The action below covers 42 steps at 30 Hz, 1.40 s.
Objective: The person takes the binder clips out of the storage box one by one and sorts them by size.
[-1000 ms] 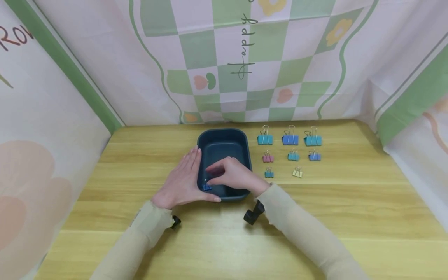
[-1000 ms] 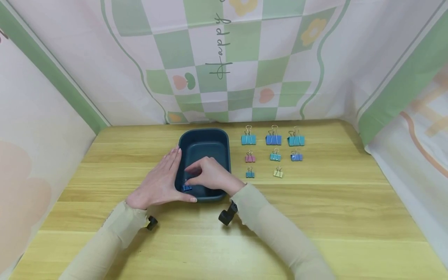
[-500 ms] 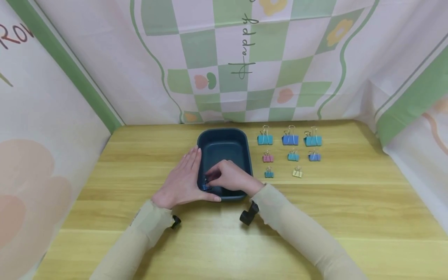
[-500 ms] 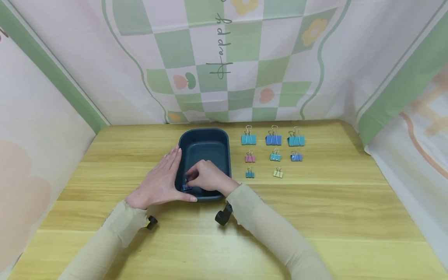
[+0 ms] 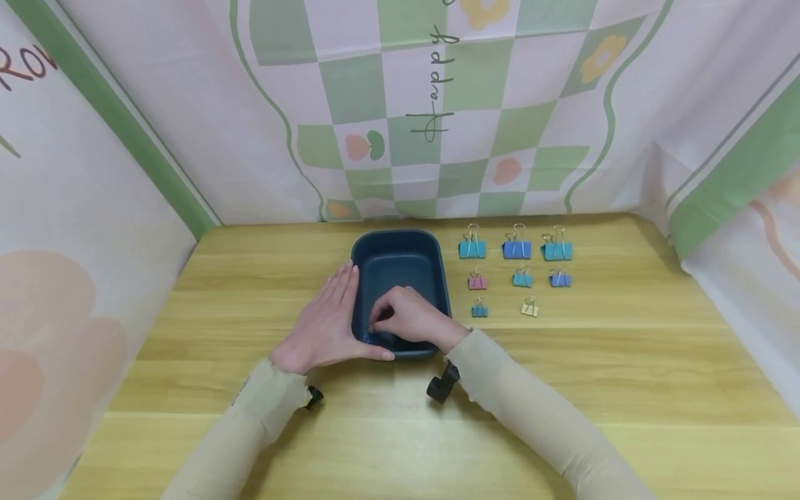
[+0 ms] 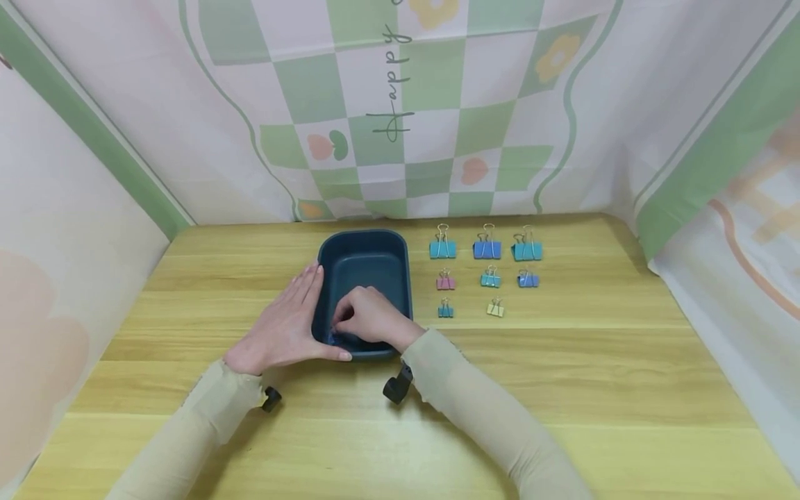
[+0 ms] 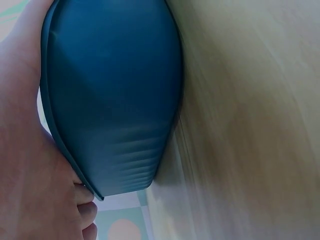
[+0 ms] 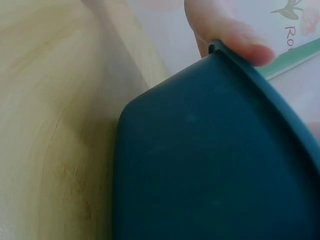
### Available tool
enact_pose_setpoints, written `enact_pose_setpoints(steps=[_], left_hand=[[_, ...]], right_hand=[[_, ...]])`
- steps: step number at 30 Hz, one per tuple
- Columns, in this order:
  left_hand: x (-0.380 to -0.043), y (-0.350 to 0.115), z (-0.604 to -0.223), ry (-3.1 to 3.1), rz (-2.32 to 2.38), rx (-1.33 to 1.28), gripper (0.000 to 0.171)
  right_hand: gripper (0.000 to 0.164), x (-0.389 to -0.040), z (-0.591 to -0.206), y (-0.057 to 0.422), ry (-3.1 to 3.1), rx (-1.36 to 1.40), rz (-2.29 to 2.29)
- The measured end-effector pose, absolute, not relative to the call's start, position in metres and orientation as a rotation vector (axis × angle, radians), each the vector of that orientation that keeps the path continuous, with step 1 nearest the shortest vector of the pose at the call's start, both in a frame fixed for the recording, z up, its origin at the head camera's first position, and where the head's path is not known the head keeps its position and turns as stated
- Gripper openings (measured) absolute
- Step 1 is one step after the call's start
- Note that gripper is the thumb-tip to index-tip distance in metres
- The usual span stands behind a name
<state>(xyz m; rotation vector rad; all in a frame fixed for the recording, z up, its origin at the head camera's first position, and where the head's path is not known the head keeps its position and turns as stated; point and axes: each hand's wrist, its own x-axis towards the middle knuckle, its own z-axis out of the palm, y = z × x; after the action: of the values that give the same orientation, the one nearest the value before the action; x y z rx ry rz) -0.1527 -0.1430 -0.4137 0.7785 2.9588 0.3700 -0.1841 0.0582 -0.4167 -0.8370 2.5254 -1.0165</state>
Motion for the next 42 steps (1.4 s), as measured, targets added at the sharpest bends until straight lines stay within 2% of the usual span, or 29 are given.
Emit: enact_pose_setpoints(steps=[9, 17, 21, 32, 42], left_hand=[[-0.153, -0.142, -0.413, 2.957, 0.364, 0.773, 0.148], [-0.151, -0.141, -0.411, 2.964, 0.382, 0.775, 0.148], [-0.151, -0.140, -0.412, 2.967, 0.386, 0.763, 0.149], [-0.152, -0.140, -0.413, 2.972, 0.396, 0.740, 0.153], [-0.152, -0.140, -0.414, 2.985, 0.373, 0.759, 0.154]], right_hand=[[0.004, -0.182, -0.408, 0.064, 2.539, -0.823, -1.166], [0.028, -0.184, -0.388, 0.081, 2.555, -0.808, -1.375], [0.031, -0.186, -0.372, 0.094, 2.539, -0.779, -1.466], [0.034, -0.187, -0.339, 0.152, 2.585, -0.529, -1.557], [0.036, -0.187, -0.335, 0.221, 2.741, -0.362, -1.559]])
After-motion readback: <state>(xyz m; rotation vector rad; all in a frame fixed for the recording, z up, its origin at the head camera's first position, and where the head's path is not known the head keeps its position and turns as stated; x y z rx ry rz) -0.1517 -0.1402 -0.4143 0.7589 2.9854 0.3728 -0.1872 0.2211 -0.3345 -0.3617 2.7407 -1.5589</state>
